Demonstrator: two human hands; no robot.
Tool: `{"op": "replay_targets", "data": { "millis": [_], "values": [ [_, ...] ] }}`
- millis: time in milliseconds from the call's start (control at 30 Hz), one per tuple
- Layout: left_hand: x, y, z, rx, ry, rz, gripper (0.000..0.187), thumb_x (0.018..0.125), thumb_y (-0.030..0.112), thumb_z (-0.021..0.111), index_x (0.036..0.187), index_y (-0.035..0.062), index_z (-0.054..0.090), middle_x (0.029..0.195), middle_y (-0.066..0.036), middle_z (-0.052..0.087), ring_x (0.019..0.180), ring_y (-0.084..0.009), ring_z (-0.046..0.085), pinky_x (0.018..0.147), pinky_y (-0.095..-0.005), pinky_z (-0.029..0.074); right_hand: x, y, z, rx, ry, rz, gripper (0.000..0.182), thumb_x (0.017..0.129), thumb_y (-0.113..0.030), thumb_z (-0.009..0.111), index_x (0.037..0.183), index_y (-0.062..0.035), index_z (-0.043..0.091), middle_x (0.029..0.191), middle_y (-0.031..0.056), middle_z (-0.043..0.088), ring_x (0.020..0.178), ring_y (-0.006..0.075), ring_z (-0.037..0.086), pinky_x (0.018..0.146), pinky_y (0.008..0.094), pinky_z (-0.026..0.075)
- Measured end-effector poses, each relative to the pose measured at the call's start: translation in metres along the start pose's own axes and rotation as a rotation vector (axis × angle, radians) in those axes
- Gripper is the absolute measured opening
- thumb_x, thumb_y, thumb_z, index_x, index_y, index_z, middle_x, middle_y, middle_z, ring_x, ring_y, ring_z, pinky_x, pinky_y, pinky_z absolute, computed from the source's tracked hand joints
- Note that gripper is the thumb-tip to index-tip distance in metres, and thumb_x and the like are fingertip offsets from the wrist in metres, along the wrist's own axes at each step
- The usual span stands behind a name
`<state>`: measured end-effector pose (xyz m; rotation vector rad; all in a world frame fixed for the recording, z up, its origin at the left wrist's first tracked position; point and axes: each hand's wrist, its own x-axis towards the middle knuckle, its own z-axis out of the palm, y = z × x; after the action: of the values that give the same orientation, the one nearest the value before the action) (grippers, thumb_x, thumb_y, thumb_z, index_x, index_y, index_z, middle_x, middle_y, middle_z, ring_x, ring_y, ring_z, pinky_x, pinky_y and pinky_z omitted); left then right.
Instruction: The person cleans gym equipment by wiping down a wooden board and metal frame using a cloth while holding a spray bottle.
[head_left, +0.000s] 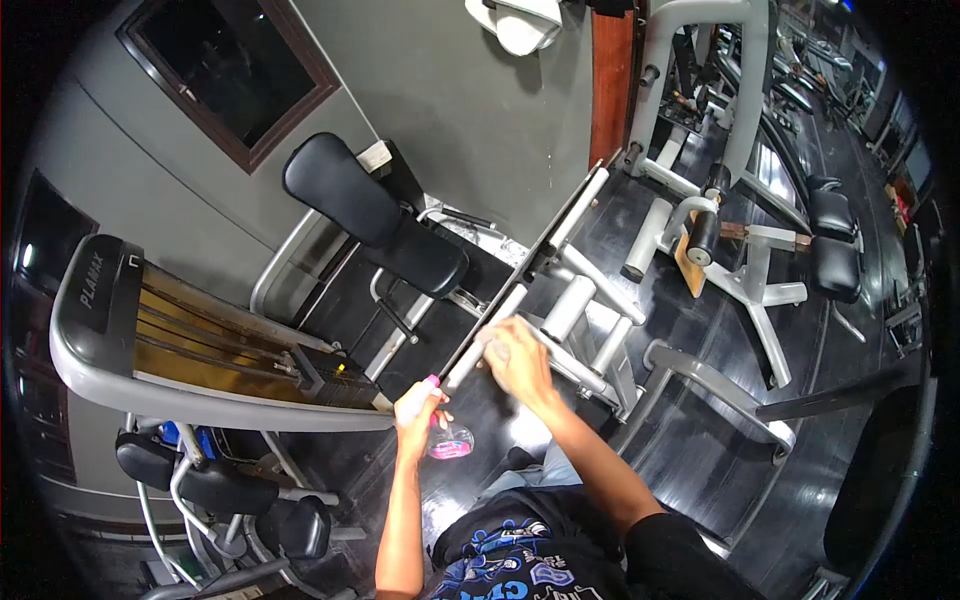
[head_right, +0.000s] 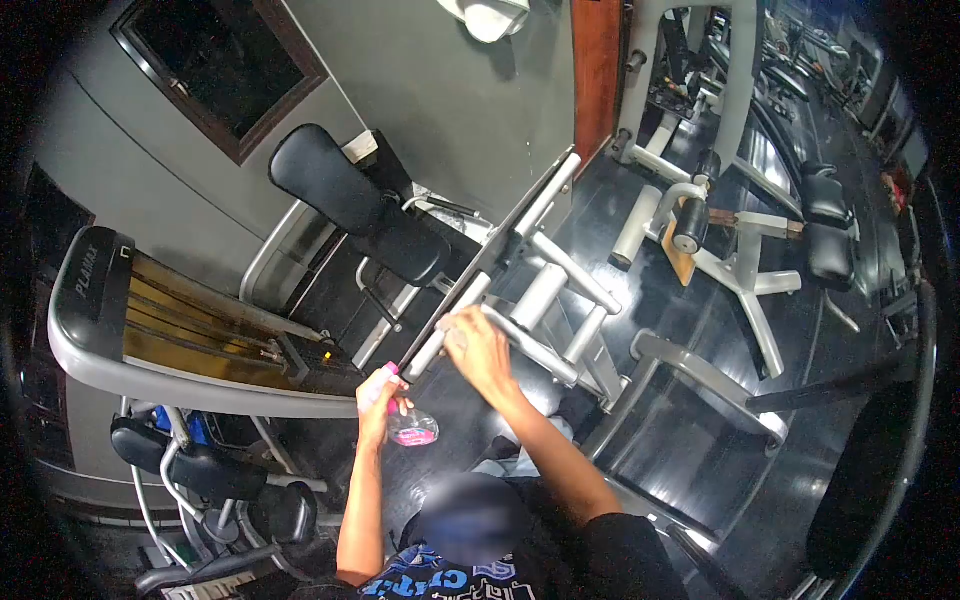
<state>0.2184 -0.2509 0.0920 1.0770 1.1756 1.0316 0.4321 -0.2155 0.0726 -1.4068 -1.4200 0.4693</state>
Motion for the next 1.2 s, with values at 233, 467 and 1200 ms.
{"op": "replay_targets", "data": {
  "millis": [233, 467, 1200],
  "values": [
    [-0.004, 0.001, -0.005, -0.036, 0.110, 0.051, 0.020, 0.095, 0.009, 0.059, 0.111, -0.0017, 0.058, 0.088, -0.010, 0.062, 0.053, -0.0143, 0.058, 0.056, -0.0293, 0.054, 0.021, 0.007, 0.007, -0.052, 0.324, 0.168, 0.021, 0.083, -0.009, 0.068, 0.105, -0.0102, 0.068, 0.108, 0.0122, 0.061, 0.095, 0.0347, 0.065, 0.080, 0.0432, 0.053],
    [-0.003, 0.013, 0.001, -0.007, 0.023, -0.032, 0.035, 0.093, 0.003, 0.056, 0.127, -0.0038, 0.055, 0.108, -0.011, 0.062, 0.053, -0.0104, 0.056, 0.066, -0.0319, 0.061, -0.026, 0.025, 0.038, 0.195, 0.329, 0.222, 0.021, 0.087, -0.011, 0.067, 0.108, -0.0067, 0.062, 0.100, 0.0167, 0.064, 0.099, 0.0340, 0.065, 0.083, 0.0401, 0.051],
    [-0.014, -0.020, -0.011, -0.012, 0.037, -0.064, 0.047, 0.094, 0.016, 0.058, 0.137, -0.0008, 0.053, 0.100, -0.007, 0.061, 0.050, -0.0096, 0.051, 0.062, -0.0319, 0.059, -0.029, 0.000, 0.037, 0.208, 0.328, 0.367, 0.016, 0.085, -0.012, 0.067, 0.098, -0.0050, 0.061, 0.088, 0.0188, 0.067, 0.088, 0.0374, 0.067, 0.074, 0.0421, 0.051]
  ]
}}
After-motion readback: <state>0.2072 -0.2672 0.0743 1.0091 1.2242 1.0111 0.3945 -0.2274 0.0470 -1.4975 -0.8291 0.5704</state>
